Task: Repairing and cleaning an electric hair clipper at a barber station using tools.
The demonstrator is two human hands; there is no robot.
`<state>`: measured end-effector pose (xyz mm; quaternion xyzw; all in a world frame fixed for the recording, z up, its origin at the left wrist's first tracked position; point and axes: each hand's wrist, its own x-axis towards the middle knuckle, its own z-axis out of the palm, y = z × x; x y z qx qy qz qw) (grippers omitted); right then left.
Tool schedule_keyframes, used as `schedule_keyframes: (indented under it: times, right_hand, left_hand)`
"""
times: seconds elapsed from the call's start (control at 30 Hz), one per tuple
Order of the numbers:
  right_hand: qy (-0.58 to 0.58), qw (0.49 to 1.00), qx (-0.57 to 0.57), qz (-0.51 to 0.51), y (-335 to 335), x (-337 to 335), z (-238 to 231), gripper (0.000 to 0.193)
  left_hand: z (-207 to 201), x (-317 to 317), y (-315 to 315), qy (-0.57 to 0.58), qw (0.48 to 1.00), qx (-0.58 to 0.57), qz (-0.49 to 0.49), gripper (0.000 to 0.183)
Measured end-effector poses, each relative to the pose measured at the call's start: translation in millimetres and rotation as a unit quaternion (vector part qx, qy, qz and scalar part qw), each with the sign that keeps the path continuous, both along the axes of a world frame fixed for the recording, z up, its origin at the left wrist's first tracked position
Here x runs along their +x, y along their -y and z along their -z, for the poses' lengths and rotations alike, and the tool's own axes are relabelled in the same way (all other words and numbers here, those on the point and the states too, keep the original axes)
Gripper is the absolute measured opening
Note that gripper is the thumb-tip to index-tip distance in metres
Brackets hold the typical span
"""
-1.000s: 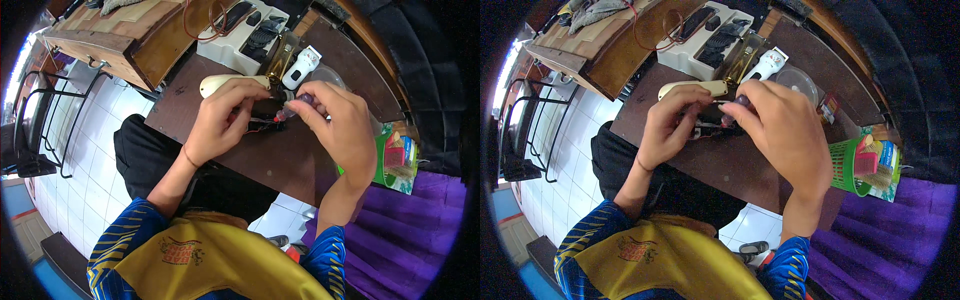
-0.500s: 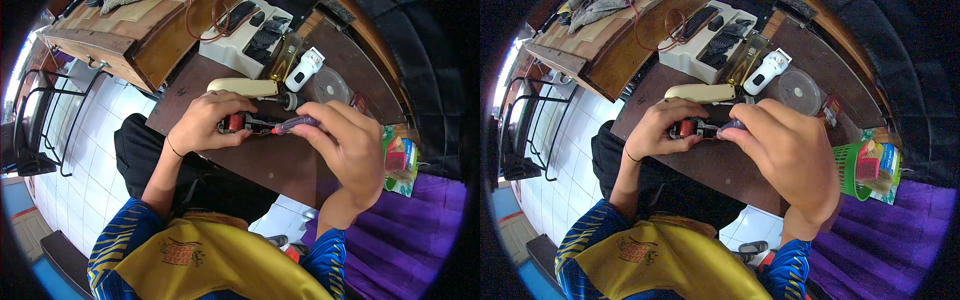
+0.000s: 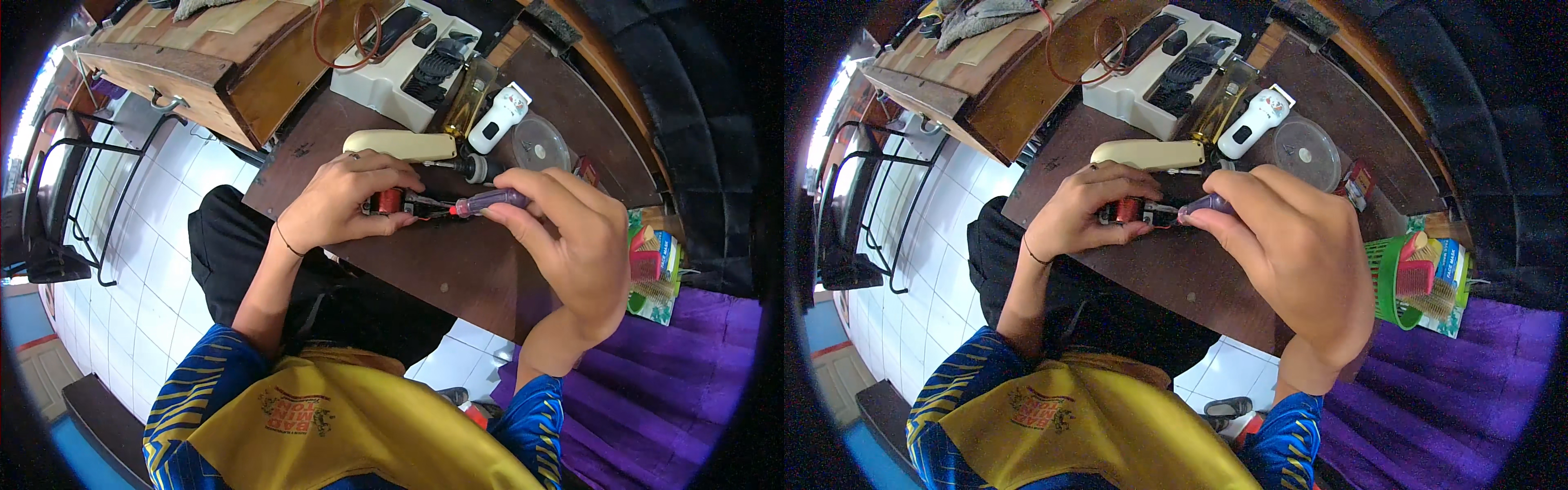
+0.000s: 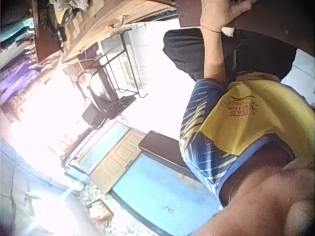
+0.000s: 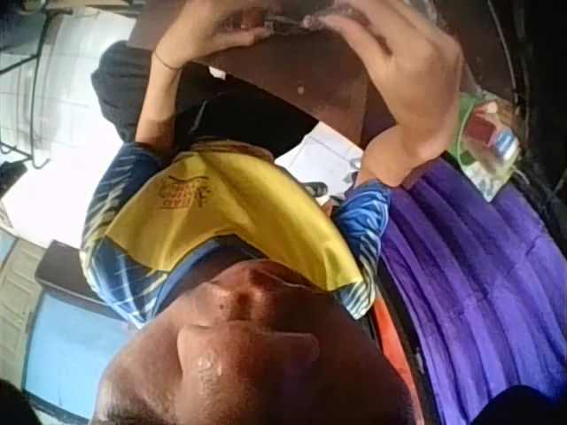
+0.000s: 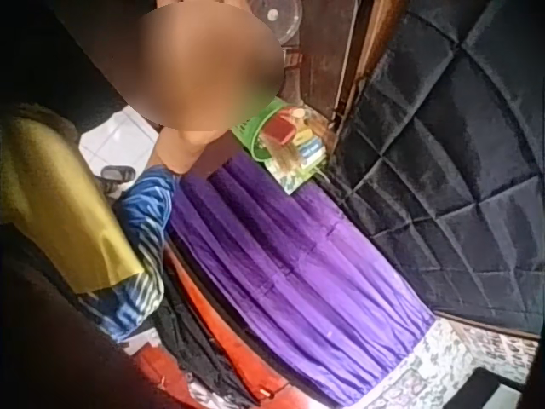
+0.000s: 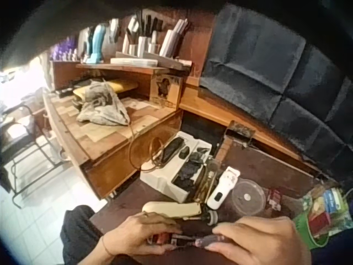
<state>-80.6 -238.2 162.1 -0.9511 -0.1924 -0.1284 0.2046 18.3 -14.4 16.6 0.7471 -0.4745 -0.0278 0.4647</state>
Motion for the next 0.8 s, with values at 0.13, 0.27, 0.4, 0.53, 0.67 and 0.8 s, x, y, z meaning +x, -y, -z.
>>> schedule_keyframes:
  times: [0.13,0.27,0.4,0.53,0.67,0.8]
  right_hand:
    - [-0.017,1.000,0.006,-0.012,-1.2,0.4,2.7,0.022]
    - [0.001,1.000,0.019,-0.015,-0.9,0.3,0.5,0.022]
    - [0.042,0.998,0.030,-0.040,-6.2,5.6,3.8,0.024]
    - [0.014,0.999,0.019,-0.045,-7.1,8.7,6.0,0.023]
    - [0.042,0.998,0.041,-0.018,-10.9,9.3,7.6,0.027]
    - [0.033,0.999,0.030,-0.032,-13.9,10.9,8.9,0.022]
  left_hand:
    - [-0.7,1.1,-3.8,-0.009,0.999,-0.024,0.019,0.044]
    - [-9.2,2.1,-11.5,-0.014,0.999,-0.040,0.009,0.054]
    - [-0.4,8.1,-13.2,-0.002,1.000,-0.028,-0.003,0.049]
    - [0.9,9.2,-11.6,0.002,0.999,-0.035,0.015,0.048]
    - [3.6,11.4,-11.5,0.006,0.999,-0.041,0.029,0.047]
    - [3.8,11.5,-11.9,0.003,0.998,-0.045,0.034,0.046]
